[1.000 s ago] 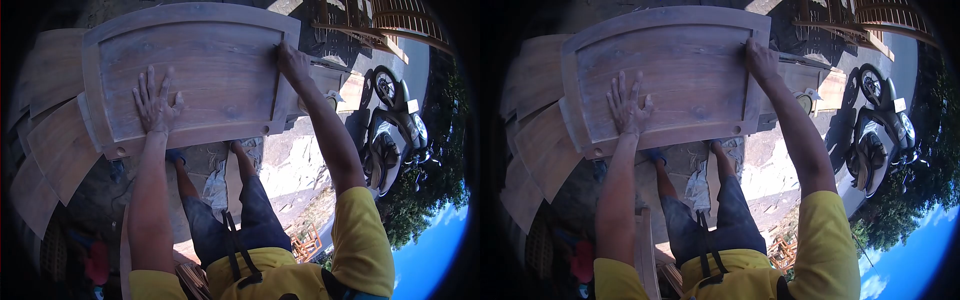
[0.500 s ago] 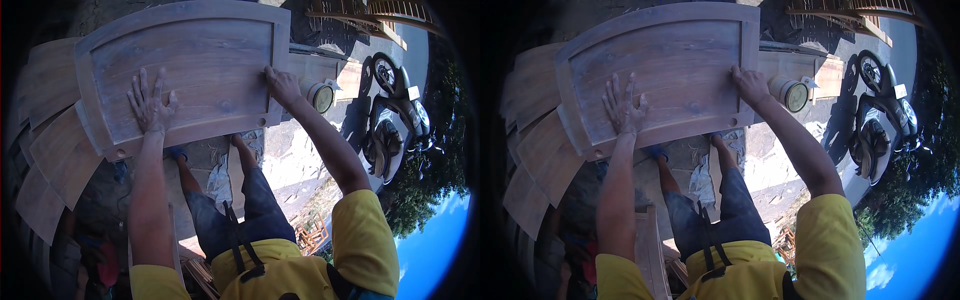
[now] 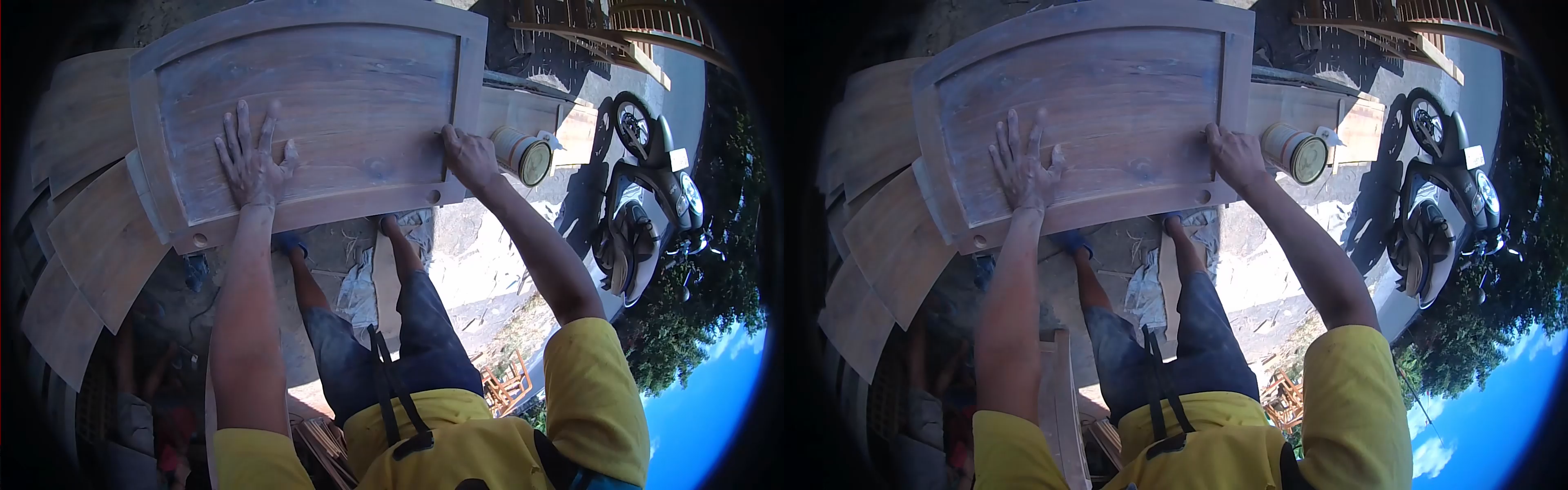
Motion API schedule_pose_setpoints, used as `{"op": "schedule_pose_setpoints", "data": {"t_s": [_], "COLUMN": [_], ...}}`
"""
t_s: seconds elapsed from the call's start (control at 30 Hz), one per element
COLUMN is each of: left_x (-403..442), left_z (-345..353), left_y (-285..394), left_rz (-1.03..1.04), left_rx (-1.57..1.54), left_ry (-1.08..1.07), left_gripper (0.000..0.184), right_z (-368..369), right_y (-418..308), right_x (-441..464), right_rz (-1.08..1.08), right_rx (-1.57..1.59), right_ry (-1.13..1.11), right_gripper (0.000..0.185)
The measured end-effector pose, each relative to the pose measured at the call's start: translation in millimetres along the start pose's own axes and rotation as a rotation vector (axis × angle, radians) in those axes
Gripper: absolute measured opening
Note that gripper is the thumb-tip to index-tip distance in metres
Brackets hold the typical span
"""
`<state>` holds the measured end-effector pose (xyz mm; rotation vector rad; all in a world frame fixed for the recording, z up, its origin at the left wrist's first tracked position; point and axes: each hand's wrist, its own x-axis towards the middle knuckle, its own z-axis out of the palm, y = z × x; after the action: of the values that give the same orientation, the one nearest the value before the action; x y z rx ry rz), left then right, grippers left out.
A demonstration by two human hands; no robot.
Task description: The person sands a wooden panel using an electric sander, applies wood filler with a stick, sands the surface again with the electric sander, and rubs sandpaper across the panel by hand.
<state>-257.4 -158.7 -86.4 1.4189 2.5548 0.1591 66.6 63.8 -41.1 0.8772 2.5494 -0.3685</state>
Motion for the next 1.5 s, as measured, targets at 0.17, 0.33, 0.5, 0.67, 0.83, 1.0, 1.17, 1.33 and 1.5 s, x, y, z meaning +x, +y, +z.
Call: {"op": "schedule_pose_setpoints", "data": {"t_s": [0.17,0.33,0.5,0.67,0.83,1.0,1.17,1.33,1.5], "left_x": [-1.6,-1.1,-1.1,-1.0,-0.2,-1.9,-1.4,-2.3,-1.0], "left_z": [1.1,3.2,4.2,2.7,1.4,4.8,4.5,5.8,5.7], "left_y": [-1.0,-2.4,-1.9,-0.5,-0.9,-2.7,-1.9,-3.0,-0.5], "left_rz": [0.001,-0.002,0.015,0.011,0.006,0.006,0.008,0.024,0.014], "left_rx": [-0.006,-0.001,-0.001,-0.026,-0.01,-0.045,-0.041,-0.044,-0.029], "left_ry": [0.006,0.011,0.036,0.047,0.021,0.044,0.049,0.058,0.061], "left_gripper": [0.083,0.082,0.082,0.082,0.082,0.081,0.081,0.083,0.083], "right_z": [-3.0,-41.3,-28.6,18.8,-17.7,-52.4,-10.9,7.0,33.3], "right_y": [-23.5,20.5,34.8,-8.7,-11.6,-3.3,4.4,-19.5,-66.4], "right_x": [-41.9,61.4,83.7,-44.2,-16.9,-19.0,-51.1,-41.2,-0.9], "right_rz": [-0.021,0.0,-0.075,-0.084,0.023,0.25,-0.211,-0.391,-0.5], "right_rx": [0.016,-0.03,-0.153,0.018,0.232,0.711,0.051,0.001,0.263], "right_ry": [-0.386,-0.039,0.228,-0.109,-0.516,-0.317,-0.089,-0.106,0.005], "right_gripper": [0.034,0.014,0.012,0.022,0.02,0.023,0.015,0.019,0.023]}}
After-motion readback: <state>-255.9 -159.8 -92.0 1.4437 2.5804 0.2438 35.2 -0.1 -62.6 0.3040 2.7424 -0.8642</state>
